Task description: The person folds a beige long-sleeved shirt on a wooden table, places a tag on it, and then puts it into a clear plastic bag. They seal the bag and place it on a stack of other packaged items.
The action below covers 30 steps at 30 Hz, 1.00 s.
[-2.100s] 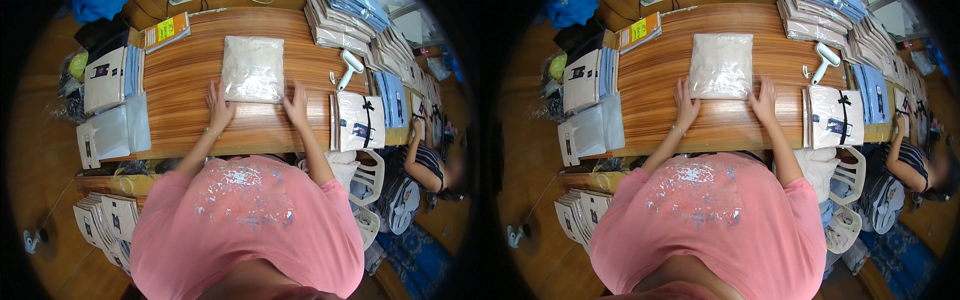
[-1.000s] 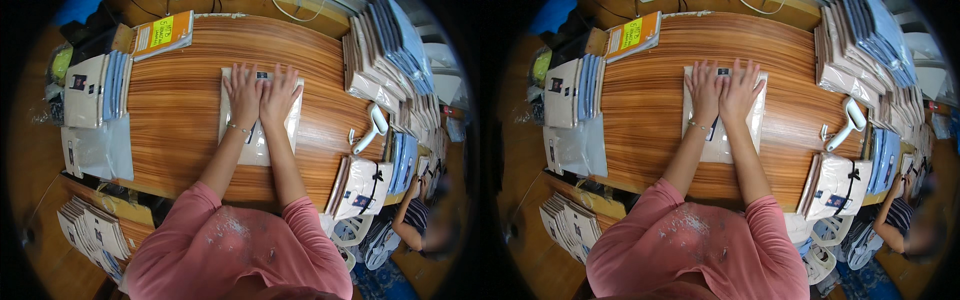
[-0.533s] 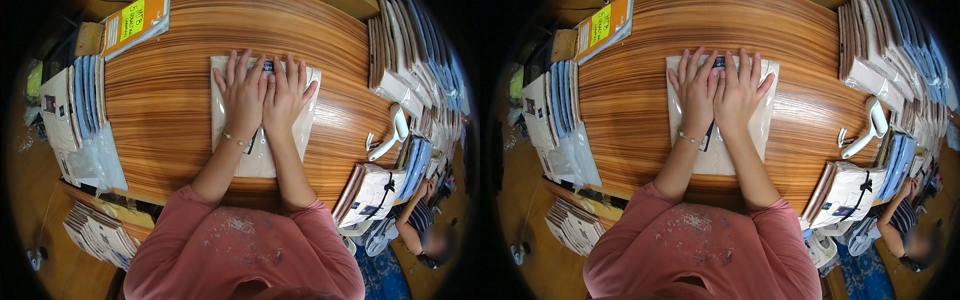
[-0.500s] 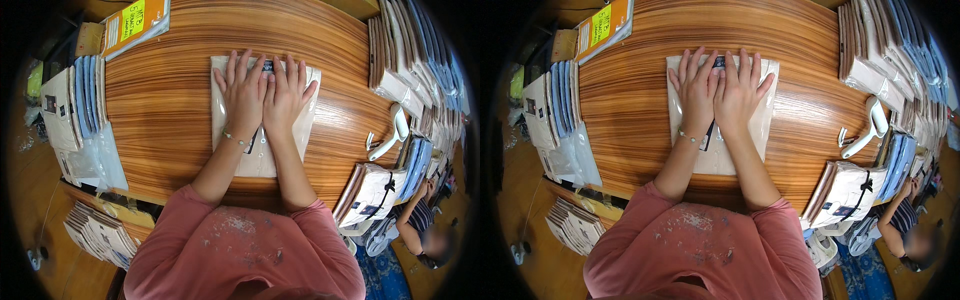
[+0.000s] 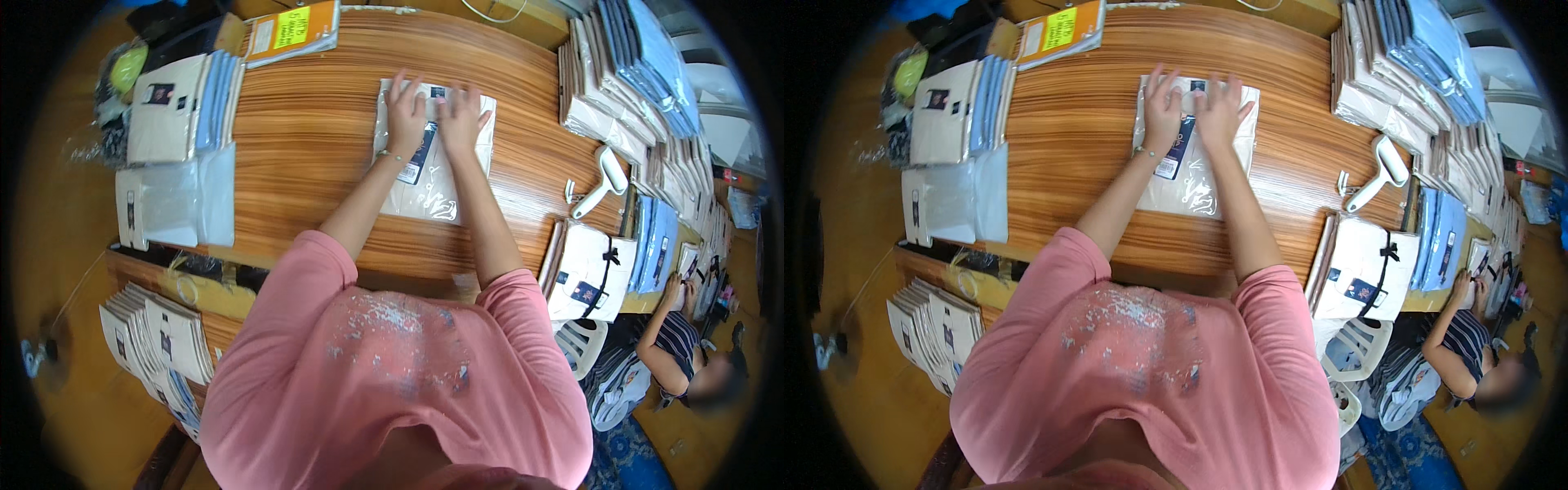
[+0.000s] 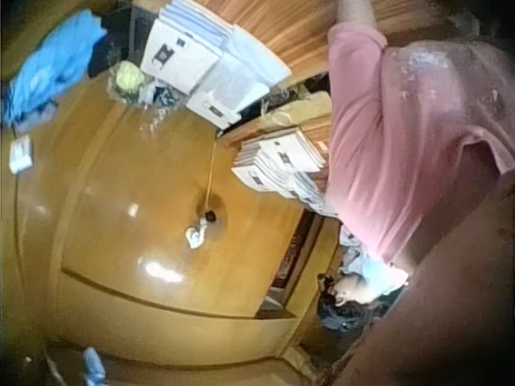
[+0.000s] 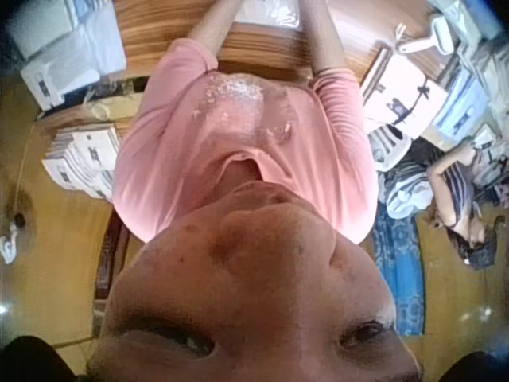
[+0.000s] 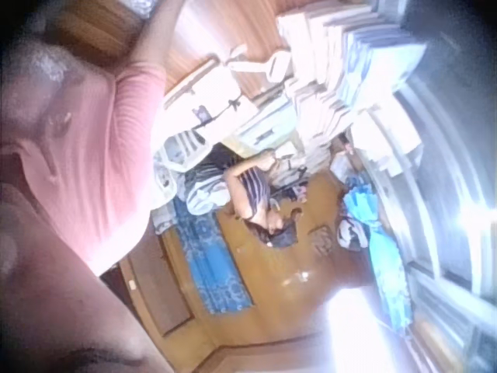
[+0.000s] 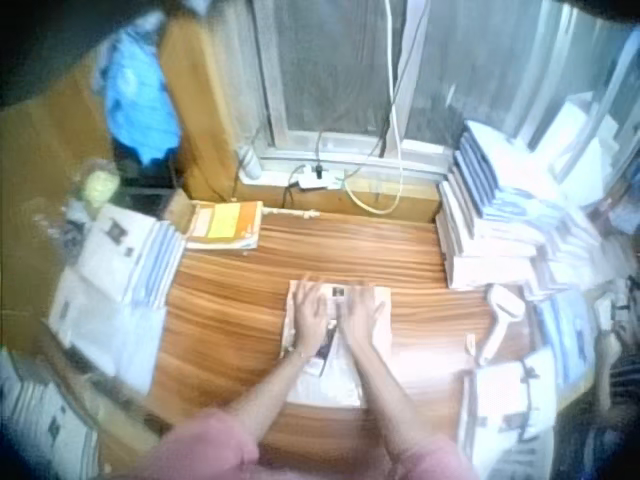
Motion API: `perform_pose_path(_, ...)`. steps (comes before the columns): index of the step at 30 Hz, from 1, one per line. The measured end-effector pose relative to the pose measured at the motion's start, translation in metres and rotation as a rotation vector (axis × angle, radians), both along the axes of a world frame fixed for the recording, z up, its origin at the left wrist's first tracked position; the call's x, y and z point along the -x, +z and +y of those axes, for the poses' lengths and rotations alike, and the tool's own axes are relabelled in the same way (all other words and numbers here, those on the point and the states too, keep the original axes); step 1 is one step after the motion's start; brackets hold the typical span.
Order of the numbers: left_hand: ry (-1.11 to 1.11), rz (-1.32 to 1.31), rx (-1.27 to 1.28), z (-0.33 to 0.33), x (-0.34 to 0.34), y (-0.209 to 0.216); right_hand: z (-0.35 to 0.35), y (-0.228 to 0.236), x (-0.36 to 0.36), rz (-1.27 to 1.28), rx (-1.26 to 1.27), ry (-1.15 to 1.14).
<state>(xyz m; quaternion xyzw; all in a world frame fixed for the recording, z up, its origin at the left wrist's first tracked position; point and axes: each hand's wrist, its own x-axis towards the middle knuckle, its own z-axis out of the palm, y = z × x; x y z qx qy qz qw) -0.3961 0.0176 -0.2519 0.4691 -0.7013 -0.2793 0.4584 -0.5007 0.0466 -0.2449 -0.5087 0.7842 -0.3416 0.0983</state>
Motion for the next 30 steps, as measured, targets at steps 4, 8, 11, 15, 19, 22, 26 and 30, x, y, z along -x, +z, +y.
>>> perform_pose_path(4, 0.055, -0.446, 0.062, 0.036, -0.037, 0.031, 0.05, 0.023, -0.005, 0.199, 0.087, 0.067)
perform_pose_path(8, -0.049, -0.637, 0.033, 0.056, -0.033, 0.004, 0.068, 0.001, -0.021, 0.475, -0.157, 0.128)
perform_pose_path(11, -0.031, -0.633, 0.019, 0.061, -0.037, 0.0, 0.076, -0.002, -0.025, 0.489, -0.155, 0.133)
perform_pose_path(15, -0.002, -0.612, 0.055, 0.066, -0.039, 0.001, 0.076, -0.001, -0.031, 0.477, -0.155, 0.12)
perform_pose_path(19, -0.02, -0.642, 0.043, 0.063, -0.042, 0.006, 0.077, 0.007, -0.032, 0.468, -0.149, 0.132)
perform_pose_path(22, -0.082, -0.661, -0.011, 0.089, -0.055, 0.005, 0.103, 0.002, -0.042, 0.453, -0.146, 0.136)
perform_pose_path(26, -0.098, -0.713, -0.035, 0.14, -0.089, 0.008, 0.149, 0.002, -0.074, 0.44, -0.206, 0.151)
perform_pose_path(30, -0.102, -0.689, -0.04, 0.136, -0.091, 0.01, 0.154, 0.005, -0.079, 0.388, -0.191, 0.133)
